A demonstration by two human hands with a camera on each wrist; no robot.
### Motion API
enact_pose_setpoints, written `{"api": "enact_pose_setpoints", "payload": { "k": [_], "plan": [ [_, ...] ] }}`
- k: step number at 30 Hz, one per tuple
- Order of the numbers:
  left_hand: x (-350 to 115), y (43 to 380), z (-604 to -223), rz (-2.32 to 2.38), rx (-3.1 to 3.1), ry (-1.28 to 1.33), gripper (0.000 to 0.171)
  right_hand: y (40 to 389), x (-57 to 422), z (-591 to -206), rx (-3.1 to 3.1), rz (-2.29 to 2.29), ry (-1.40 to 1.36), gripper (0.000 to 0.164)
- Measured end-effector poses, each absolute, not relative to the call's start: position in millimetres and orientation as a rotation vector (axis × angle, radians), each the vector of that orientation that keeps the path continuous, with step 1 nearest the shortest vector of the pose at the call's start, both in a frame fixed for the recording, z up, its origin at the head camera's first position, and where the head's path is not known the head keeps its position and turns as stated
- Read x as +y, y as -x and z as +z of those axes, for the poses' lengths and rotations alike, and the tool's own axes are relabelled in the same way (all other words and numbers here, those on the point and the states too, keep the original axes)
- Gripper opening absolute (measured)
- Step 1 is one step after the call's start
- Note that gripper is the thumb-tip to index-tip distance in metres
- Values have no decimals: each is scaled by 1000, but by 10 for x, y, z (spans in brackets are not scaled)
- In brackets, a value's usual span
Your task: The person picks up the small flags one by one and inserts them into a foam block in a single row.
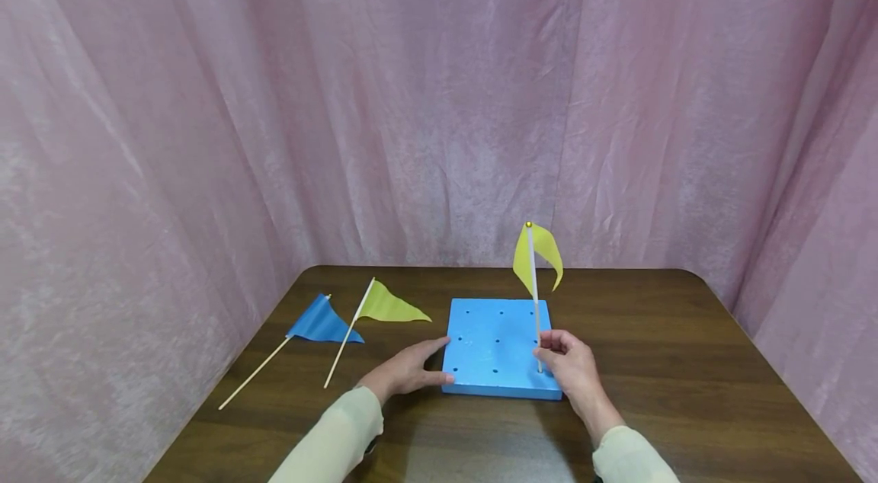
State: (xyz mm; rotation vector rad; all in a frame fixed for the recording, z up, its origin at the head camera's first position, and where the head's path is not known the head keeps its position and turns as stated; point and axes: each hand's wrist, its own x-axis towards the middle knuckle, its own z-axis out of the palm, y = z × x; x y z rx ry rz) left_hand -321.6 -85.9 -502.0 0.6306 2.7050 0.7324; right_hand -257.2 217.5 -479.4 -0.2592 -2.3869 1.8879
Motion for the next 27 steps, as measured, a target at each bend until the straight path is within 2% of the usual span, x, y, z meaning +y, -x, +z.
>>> {"api": "enact_pose_setpoints", "payload": {
  "k": [27],
  "plan": [
    [-861,3220,-5002,750,2685,-610,84,2501,2539,-4799,-2620,1721,189,59]
  ]
}}
